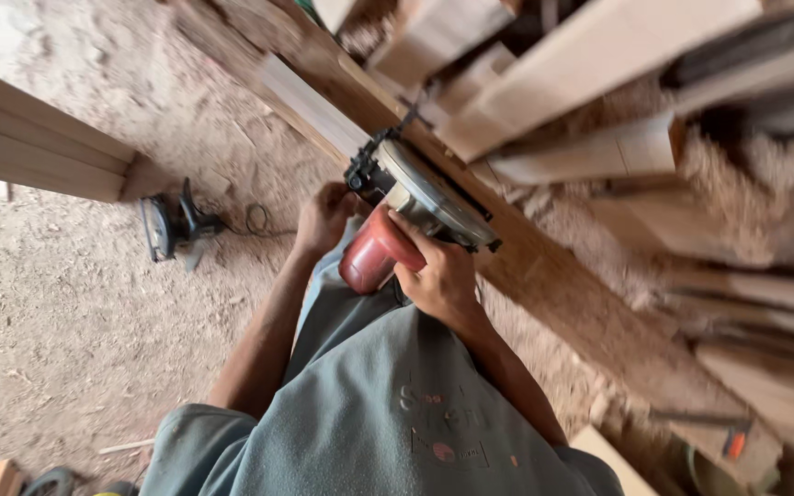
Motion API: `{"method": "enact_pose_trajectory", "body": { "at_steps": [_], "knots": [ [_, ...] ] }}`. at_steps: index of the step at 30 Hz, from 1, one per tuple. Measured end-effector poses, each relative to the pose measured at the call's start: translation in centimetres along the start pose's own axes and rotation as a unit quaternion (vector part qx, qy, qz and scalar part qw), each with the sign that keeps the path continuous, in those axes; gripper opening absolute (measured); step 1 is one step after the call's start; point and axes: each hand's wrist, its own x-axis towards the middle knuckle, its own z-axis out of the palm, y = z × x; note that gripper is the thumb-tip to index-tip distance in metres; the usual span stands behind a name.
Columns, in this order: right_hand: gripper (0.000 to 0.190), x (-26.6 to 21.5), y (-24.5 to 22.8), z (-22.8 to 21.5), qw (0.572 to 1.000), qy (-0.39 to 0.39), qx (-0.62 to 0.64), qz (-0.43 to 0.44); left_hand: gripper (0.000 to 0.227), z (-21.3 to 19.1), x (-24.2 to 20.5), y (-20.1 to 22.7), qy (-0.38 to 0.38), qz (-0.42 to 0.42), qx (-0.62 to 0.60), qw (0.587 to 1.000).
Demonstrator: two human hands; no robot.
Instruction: The person uses a circular saw to cut a wooden plank on a workbench. They measure the wood with a metal ruler and square, then make several cuts along marked lines. The person handles the wood and saw with both hands throughout the process.
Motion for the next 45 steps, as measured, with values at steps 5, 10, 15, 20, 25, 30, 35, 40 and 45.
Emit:
{"method": "enact_pose_trajectory", "body": {
  "at_steps": [5,10,15,20,25,30,35,40,45],
  "knots": [
    [0.054,-6.5,0.3,-5.4,0.998,0.054,0.032,0.011,0.025,4.4,-3.4,1.8,-0.091,-0.062,-0.114,0.987],
    [0.050,-12.5,2.5,-9.7,0.985,0.064,0.063,0.146,0.027,10.3,-7.3,2.2,-0.186,-0.050,-0.165,0.967],
    [0.050,-16.8,5.0,-12.1,0.982,0.055,0.046,0.177,0.040,13.9,-10.7,2.6,-0.277,0.038,-0.082,0.957],
    [0.054,-18.2,7.0,-12.4,0.989,0.026,0.045,0.138,0.050,13.6,-11.4,2.7,-0.334,-0.018,0.052,0.941],
    [0.057,-18.0,8.1,-12.3,0.995,0.001,0.058,0.086,0.024,14.6,-12.8,1.8,-0.258,-0.068,-0.076,0.961],
    [0.055,-17.7,8.2,-12.3,0.994,-0.036,0.062,0.078,0.015,17.6,-15.9,1.2,-0.086,-0.033,0.012,0.996],
    [0.055,-17.7,9.0,-12.0,0.995,-0.030,0.066,0.072,0.011,18.0,-16.5,1.0,-0.062,-0.016,-0.039,0.997],
    [0.060,-18.0,9.8,-10.7,0.996,-0.018,0.059,0.065,0.012,17.2,-16.3,0.4,-0.098,-0.110,-0.119,0.982],
    [0.064,-18.1,10.0,-10.2,0.996,-0.018,0.062,0.067,0.014,16.6,-16.4,-0.2,-0.092,-0.101,-0.162,0.977]
  ]
}}
